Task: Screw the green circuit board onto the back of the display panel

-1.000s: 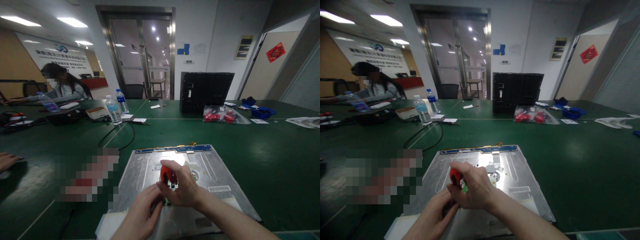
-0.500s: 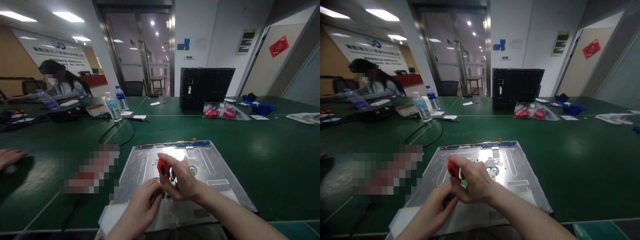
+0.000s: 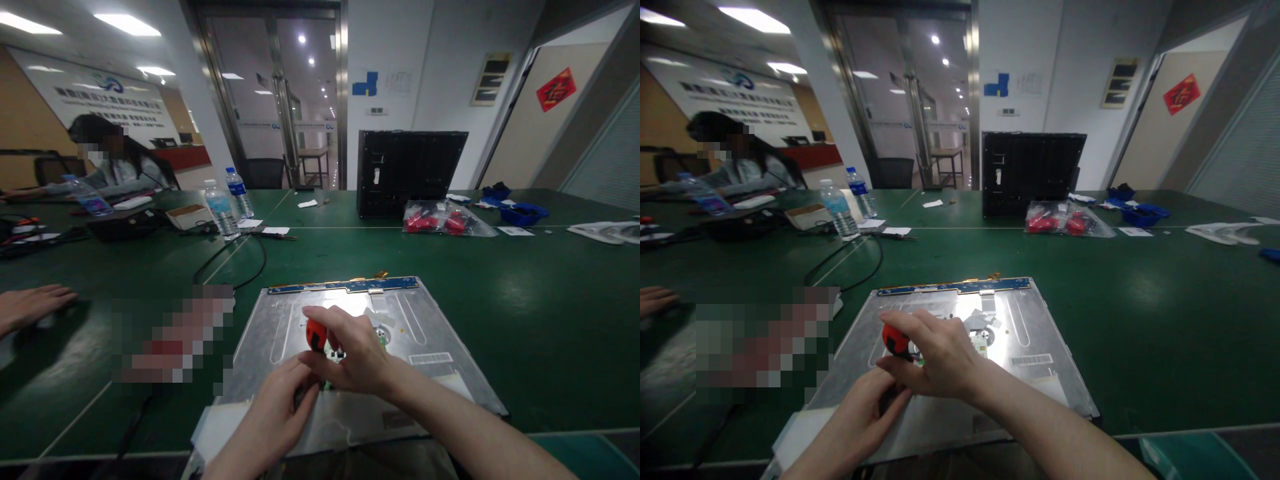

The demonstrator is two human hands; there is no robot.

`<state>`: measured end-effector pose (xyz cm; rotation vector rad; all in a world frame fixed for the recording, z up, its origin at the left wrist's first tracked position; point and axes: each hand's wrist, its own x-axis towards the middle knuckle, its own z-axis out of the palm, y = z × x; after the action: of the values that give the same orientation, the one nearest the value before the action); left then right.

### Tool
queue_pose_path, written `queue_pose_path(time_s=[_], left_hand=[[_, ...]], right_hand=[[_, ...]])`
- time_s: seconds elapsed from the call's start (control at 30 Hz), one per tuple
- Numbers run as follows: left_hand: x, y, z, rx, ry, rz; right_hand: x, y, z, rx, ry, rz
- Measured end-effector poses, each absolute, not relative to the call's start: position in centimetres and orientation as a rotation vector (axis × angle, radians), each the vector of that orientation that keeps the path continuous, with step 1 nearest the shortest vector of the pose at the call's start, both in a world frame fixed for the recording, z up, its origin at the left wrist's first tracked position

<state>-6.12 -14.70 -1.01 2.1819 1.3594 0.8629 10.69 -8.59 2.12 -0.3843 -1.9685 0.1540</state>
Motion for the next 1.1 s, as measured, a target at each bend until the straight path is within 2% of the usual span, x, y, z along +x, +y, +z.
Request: queue_pose_path(time_s=[0.6,1.1], left_hand=[[-5.7,-14.9,-0.1,2.117,1.322,0.797],[-5.9,-14.9,-0.5,2.140,1.322,0.805]], right_hand=[[10.5,-9.0,1.9,-0.401,-1.942,0.261],[10.8,-9.5,3.2,-0.385,-1.823,0.221]])
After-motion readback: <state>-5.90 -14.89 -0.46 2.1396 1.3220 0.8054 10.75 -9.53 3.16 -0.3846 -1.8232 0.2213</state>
